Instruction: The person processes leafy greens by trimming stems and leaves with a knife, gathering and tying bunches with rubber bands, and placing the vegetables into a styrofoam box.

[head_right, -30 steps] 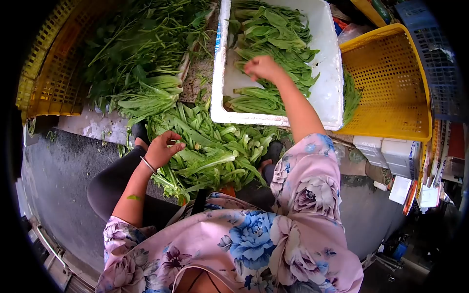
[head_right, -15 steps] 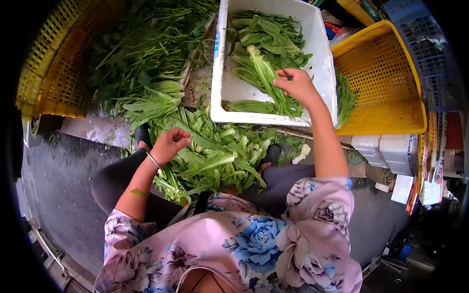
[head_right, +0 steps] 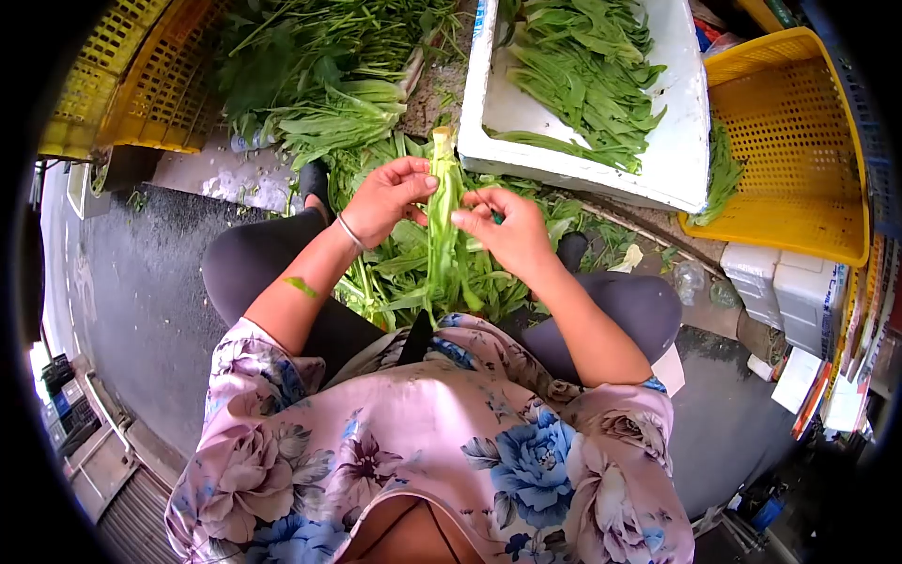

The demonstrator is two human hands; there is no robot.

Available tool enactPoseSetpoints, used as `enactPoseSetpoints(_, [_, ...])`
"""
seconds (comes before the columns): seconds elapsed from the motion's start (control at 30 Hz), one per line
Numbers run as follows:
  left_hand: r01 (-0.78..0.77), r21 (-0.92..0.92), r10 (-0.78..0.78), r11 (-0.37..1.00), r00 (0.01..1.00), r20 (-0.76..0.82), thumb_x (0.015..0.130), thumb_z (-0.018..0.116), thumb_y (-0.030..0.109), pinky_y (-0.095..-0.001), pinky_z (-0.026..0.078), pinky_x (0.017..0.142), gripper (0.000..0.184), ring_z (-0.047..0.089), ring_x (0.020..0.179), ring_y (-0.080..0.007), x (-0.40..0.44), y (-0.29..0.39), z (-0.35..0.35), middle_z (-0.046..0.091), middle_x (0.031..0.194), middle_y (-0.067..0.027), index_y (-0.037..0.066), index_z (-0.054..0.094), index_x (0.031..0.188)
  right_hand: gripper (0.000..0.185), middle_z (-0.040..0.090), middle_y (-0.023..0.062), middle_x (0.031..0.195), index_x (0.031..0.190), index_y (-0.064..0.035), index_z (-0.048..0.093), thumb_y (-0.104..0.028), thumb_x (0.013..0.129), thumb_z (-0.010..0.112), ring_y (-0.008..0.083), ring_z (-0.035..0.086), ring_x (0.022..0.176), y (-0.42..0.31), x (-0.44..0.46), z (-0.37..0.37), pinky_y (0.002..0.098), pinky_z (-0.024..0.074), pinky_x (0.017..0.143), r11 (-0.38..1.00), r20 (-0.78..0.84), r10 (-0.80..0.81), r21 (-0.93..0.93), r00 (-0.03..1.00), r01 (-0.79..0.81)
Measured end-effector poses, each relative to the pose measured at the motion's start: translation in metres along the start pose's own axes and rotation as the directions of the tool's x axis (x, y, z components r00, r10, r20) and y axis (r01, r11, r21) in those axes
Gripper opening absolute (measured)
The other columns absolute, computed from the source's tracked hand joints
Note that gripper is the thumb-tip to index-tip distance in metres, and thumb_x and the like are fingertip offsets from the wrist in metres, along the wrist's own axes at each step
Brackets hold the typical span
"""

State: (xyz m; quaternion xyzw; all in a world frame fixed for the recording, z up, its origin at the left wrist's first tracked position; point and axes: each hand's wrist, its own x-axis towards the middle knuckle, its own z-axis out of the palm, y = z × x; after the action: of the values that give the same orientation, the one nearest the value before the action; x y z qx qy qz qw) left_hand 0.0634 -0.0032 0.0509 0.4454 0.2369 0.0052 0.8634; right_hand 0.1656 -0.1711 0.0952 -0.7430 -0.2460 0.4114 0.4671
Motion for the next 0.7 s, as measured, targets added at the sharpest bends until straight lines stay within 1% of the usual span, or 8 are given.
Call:
enactPoseSetpoints(0.1, [0.032,0.081,-0.033,0.996,0.999,0.002,0.081,0.062,0.015,-0.0217,0.047,0.051,0.016,0.055,0.07,-0.0056,0.0,-0.002,-0.004,0.058,0.079,0.0036,0.009,0.055,0.094,0.044,0.053,-0.0007,0.073,0.113,0.0064,0.05,-0.026,0.084,0.06,0.0062,0.05,0.066,0.002,0.007,-0.003,0.0208,0.0422,0.061,0.974,-0.026,-0.105,0.197,0.994,0.108])
enactPoseSetpoints(0.27, [0.038,0.294,-0.053,0.955,0.998,0.044,0.076,0.066,0.009,-0.0192,0.045,0.049,0.02,0.052,0.063,-0.0046,0.0,-0.011,-0.006,0.057,0.079,0.0035,0.007,0.057,0.094,0.048,0.053,0.0,0.071,0.121,0.0036,0.046,-0.03,0.088,0.054,0.006,0.048,0.066,0.014,0.012,-0.002,0.0206,0.0387,0.061,0.97,0.0,-0.137,0.203,0.991,0.134])
enactPoseSetpoints(0.33, [0.054,0.309,-0.069,0.95,0.997,0.035,0.075,0.066,0.006,-0.0192,0.043,0.048,0.02,0.052,0.062,-0.0044,-0.002,-0.009,-0.003,0.057,0.076,0.0037,0.006,0.057,0.092,0.043,0.051,-0.0016,0.068,0.12,0.0004,0.048,-0.027,0.088,0.053,0.0063,0.047,0.065,0.018,0.017,0.0,0.0208,0.0383,0.06,0.982,0.063,-0.182,0.06,0.981,0.178])
enactPoseSetpoints(0.4, [0.052,0.359,-0.074,0.932,0.996,0.047,0.075,0.066,0.006,-0.018,0.042,0.048,0.02,0.051,0.062,-0.0039,-0.003,-0.01,-0.004,0.057,0.075,0.0036,0.005,0.057,0.093,0.036,0.05,-0.0037,0.066,0.116,-0.0013,0.052,-0.024,0.089,0.052,0.0066,0.046,0.062,0.018,0.017,-0.005,0.0216,0.0379,0.057,0.986,0.087,-0.115,-0.111,0.99,0.124])
enactPoseSetpoints(0.47, [0.046,0.355,-0.079,0.934,0.994,0.078,0.076,0.065,0.006,-0.0179,0.042,0.051,0.02,0.051,0.063,-0.0035,-0.004,-0.007,-0.006,0.057,0.076,0.0033,0.004,0.058,0.094,0.03,0.049,-0.0047,0.065,0.105,-0.0005,0.059,-0.025,0.089,0.052,0.0046,0.041,0.055,0.024,0.017,-0.003,0.0197,0.0339,0.051,0.986,0.047,-0.109,0.135,0.993,0.102])
enactPoseSetpoints(0.6, [0.053,0.307,-0.103,0.95,0.983,0.149,0.078,0.061,0.006,-0.0173,0.041,0.057,0.019,0.051,0.064,-0.0021,-0.002,-0.007,-0.017,0.06,0.077,0.0024,0.003,0.061,0.097,0.023,0.041,-0.0071,0.06,0.091,-0.0054,0.062,-0.026,0.089,0.051,0.0011,0.028,0.05,0.023,0.014,-0.019,0.0154,0.0235,0.044,0.76,0.308,0.211,0.545,0.928,-0.354])
enactPoseSetpoints(0.67, [0.05,0.349,-0.093,0.936,0.99,0.108,0.08,0.057,0.008,-0.0182,0.041,0.06,0.019,0.051,0.065,-0.0023,-0.002,-0.009,-0.02,0.062,0.079,0.0012,0.002,0.062,0.097,0.023,0.04,-0.0071,0.059,0.092,-0.0043,0.062,-0.025,0.089,0.052,0.0026,0.029,0.049,0.034,0.018,-0.018,0.018,0.0256,0.044,0.737,0.308,0.26,0.549,0.915,-0.394])
enactPoseSetpoints(0.7, [0.077,0.295,-0.107,0.952,0.99,0.09,0.081,0.056,0.01,-0.0186,0.041,0.06,0.019,0.051,0.065,-0.0023,-0.001,-0.01,-0.021,0.063,0.08,0.0007,0.002,0.062,0.097,0.023,0.042,-0.006,0.06,0.092,-0.0037,0.062,-0.023,0.089,0.052,0.004,0.031,0.049,0.044,0.022,-0.016,0.0196,0.029,0.045,0.873,0.166,0.288,0.359,0.943,-0.33])
